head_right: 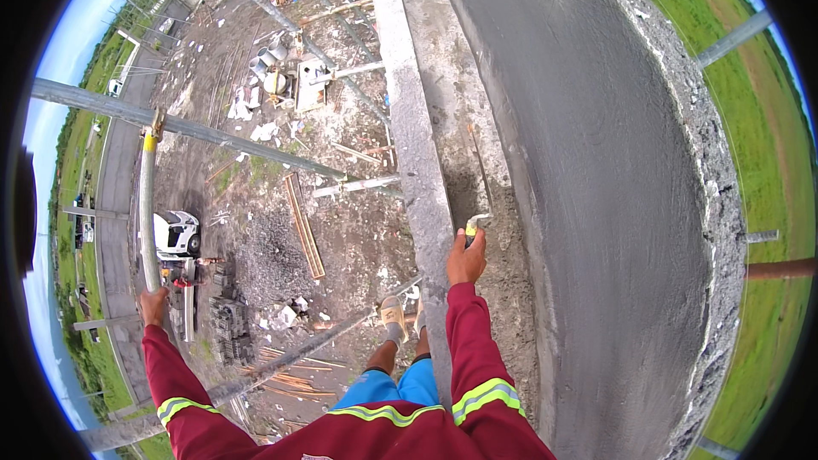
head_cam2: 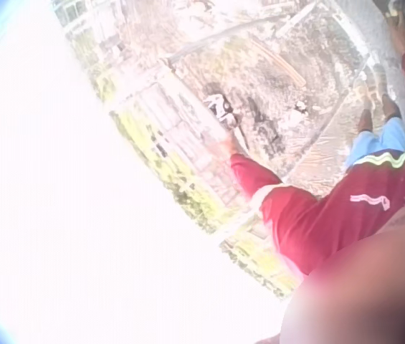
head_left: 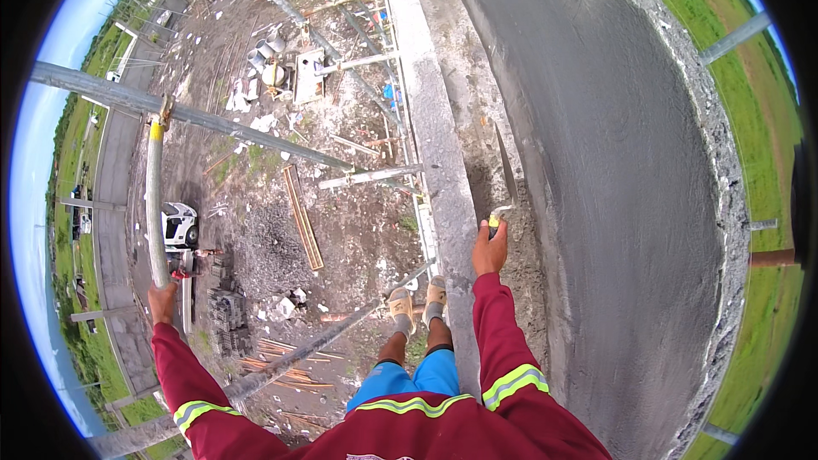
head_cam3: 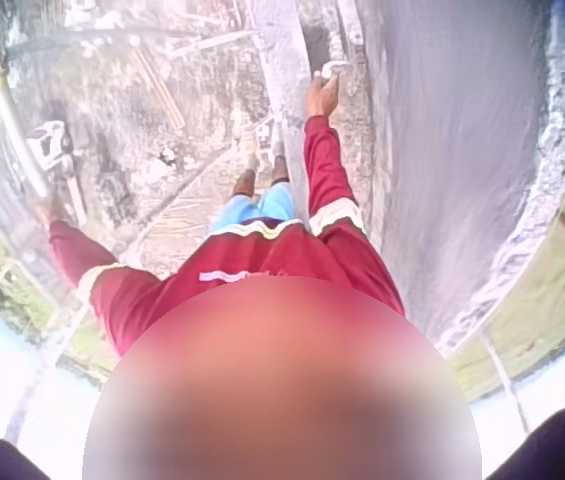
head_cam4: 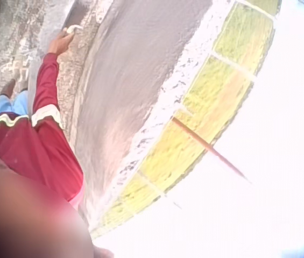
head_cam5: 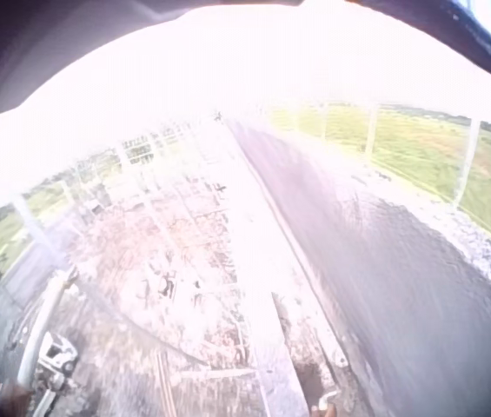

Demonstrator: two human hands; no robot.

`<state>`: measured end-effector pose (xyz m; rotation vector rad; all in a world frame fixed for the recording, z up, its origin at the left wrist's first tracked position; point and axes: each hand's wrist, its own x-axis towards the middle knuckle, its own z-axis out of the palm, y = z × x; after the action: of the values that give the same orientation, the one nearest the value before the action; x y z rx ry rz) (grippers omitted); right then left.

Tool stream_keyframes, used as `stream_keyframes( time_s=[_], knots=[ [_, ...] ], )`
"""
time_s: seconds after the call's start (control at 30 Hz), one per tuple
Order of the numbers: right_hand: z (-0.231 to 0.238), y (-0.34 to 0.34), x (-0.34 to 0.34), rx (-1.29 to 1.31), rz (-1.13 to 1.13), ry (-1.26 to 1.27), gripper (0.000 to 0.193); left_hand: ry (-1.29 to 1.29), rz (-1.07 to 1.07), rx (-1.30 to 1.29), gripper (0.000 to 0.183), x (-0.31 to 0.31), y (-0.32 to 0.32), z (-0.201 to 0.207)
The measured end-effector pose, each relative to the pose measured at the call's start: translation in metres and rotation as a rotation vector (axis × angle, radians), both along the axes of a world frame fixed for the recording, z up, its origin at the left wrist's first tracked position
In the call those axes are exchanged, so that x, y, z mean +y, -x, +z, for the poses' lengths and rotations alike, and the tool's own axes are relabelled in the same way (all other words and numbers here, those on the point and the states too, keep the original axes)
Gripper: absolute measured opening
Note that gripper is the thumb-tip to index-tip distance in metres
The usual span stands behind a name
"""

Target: The person uses a trowel to smooth wet concrete along a narrow ledge on a curved wall. The person repeatedly scrapes and levels the surface, moving along the ledge while maintaining a consistent finish.

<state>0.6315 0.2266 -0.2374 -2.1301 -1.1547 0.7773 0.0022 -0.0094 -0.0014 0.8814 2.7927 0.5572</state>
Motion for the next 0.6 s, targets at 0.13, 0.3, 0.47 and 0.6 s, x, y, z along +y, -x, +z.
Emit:
stream_keyframes(
  time_s=[0.13,0.3,0.47,0.6],
  knots=[
    [0.004,0.007,-0.002,-0.076,-0.056,-0.001,0.04,-0.007,0.018,0.026,0.031,0.002,-0.01,0.005],
    [0.008,0.011,0.0,-0.123,-0.102,0.021,0.039,0.034,0.091,0.102,0.036,0.0,-0.008,0.004],
    [0.002,0.012,0.001,-0.187,-0.082,0.086,0.044,0.04,0.074,-0.049,0.037,0.0,0.002,-0.001],
    [0.001,0.012,0.002,-0.222,-0.079,0.032,0.046,0.024,0.079,-0.023,0.035,0.001,0.001,-0.001]
  ],
)
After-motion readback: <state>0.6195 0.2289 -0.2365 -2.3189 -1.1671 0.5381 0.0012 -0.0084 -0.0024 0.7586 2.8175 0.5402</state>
